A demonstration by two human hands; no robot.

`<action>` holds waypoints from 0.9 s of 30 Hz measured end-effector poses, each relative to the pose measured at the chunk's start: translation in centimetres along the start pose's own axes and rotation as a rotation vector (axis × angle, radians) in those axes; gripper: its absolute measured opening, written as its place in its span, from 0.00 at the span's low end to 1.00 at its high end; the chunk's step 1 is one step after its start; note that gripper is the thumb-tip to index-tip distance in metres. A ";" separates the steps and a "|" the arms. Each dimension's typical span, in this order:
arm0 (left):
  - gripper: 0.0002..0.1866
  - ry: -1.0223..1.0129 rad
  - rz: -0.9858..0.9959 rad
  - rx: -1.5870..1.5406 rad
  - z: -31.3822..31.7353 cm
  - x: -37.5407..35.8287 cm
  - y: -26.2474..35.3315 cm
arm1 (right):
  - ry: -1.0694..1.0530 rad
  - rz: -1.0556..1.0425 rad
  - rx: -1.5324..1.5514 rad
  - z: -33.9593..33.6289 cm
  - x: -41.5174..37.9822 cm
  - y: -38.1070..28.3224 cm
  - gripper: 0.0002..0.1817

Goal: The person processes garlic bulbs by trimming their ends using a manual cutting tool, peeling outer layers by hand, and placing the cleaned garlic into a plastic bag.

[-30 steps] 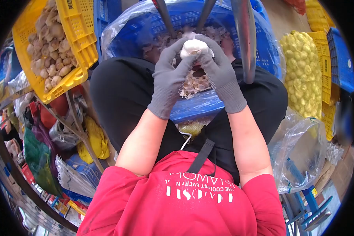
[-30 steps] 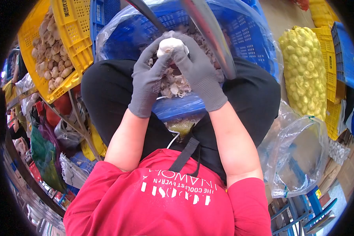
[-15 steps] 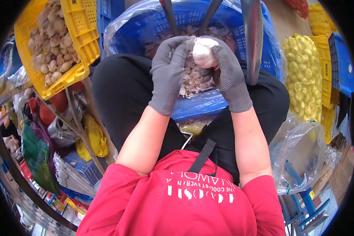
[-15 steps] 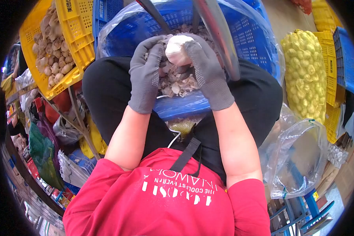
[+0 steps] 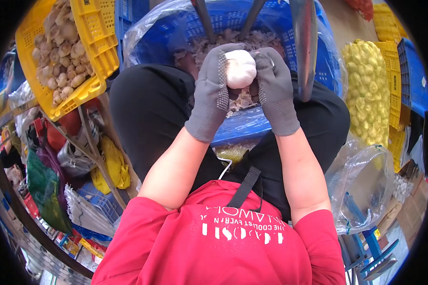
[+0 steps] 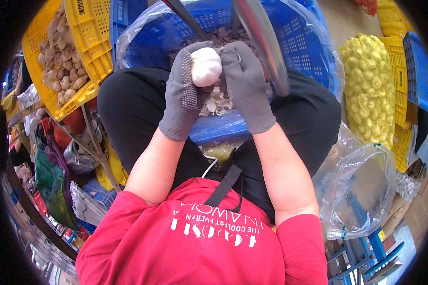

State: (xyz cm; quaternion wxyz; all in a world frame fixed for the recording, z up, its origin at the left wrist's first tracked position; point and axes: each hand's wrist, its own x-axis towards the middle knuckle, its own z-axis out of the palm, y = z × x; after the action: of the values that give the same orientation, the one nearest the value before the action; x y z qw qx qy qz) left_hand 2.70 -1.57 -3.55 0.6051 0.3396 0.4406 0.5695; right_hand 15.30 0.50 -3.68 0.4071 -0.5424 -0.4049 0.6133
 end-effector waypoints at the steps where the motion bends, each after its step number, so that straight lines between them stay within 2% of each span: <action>1: 0.20 0.033 -0.068 0.073 0.0 -0.1 0.2 | 0.002 0.000 0.002 -0.1 0.4 0.7 0.12; 2: 0.22 0.121 -0.223 -0.159 0.1 0.2 -0.1 | 0.075 -0.203 -0.165 -0.3 1.0 1.7 0.11; 3: 0.23 0.112 -0.269 -0.315 -0.6 0.6 -0.5 | 0.150 -0.404 -0.332 -0.5 1.4 2.6 0.10; 4: 0.24 0.103 -0.315 -0.473 -1.2 0.9 -0.3 | 0.152 -0.404 -0.330 -0.8 1.3 2.5 0.10; 5: 0.22 0.170 -0.400 -0.593 -1.2 1.2 0.4 | 0.192 -0.274 -0.294 -1.0 1.3 2.4 0.09; 6: 0.22 0.137 -0.402 -0.762 -1.9 1.4 0.1 | 0.231 -0.145 -0.257 -1.2 1.3 2.2 0.09; 7: 0.22 0.103 -0.402 -0.931 -2.5 1.9 0.1 | 0.233 -0.146 -0.258 -1.3 1.2 2.2 0.09; 8: 0.19 0.027 -0.437 -1.042 -3.0 2.1 0.2 | 0.248 -0.253 -0.501 -1.2 1.0 2.3 0.11; 10: 0.19 0.090 -0.443 -1.074 -2.6 1.9 0.8 | 0.270 -0.463 -0.988 -1.1 0.7 2.7 0.18; 11: 0.18 0.159 -0.452 -1.108 -2.3 1.8 1.1 | 0.208 -0.543 -0.951 -1.5 1.0 2.7 0.22; 12: 0.20 0.163 -0.466 -1.095 -2.6 1.7 0.9 | 0.210 -0.543 -0.951 -1.5 1.1 2.8 0.22; 14: 0.22 0.123 -0.464 -1.094 -2.2 1.4 1.0 | 0.000 -0.327 -0.240 -1.2 1.2 1.6 0.23; 15: 0.24 0.083 -0.461 -1.094 -2.1 1.3 1.1 | 0.000 -0.329 -0.240 -1.2 0.8 0.7 0.23; 16: 0.27 -0.052 -0.413 -1.044 -2.5 1.6 0.5 | -0.131 -0.329 -0.198 -0.7 -0.2 -0.9 0.23; 17: 0.27 -0.053 -0.410 -1.043 -2.7 1.3 -0.1 | -0.262 -0.329 -0.155 -0.3 -0.7 -1.7 0.22; 19: 0.20 0.038 -0.366 -0.480 -2.2 0.8 -0.8 | -0.207 -0.379 -0.140 0.3 -0.6 -0.4 0.18; 21: 0.16 0.193 -0.469 -0.537 -1.3 0.5 -0.8 | -0.079 -0.385 -0.311 0.1 -0.5 -0.9 0.15; 22: 0.13 0.072 -0.414 -0.425 -1.6 0.4 -0.1 | -0.036 -0.376 -0.224 0.1 -0.2 -0.6 0.12; 23: 0.13 0.066 -0.415 -0.426 -1.7 0.4 -0.1 | -0.031 -0.378 -0.226 -0.1 -0.2 -0.6 0.12; 25: 0.12 0.184 -0.248 0.113 -1.7 0.5 -0.2 | 0.005 -0.192 -0.055 -0.4 -0.4 -0.9 0.07; 26: 0.13 0.238 -0.142 0.262 -1.5 0.5 -0.3 | 0.040 -0.059 0.009 -0.3 -0.3 -0.7 0.06; 27: 0.13 0.232 -0.140 0.262 -2.1 0.8 -1.2 | 0.045 -0.062 0.010 -0.5 -0.1 -0.4 0.06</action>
State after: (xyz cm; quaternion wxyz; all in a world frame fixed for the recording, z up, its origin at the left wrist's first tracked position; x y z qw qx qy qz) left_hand 1.20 -1.15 -5.57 0.5391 0.3159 0.6004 0.4991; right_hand 15.83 0.58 -3.32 0.4375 -0.5412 -0.4094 0.5900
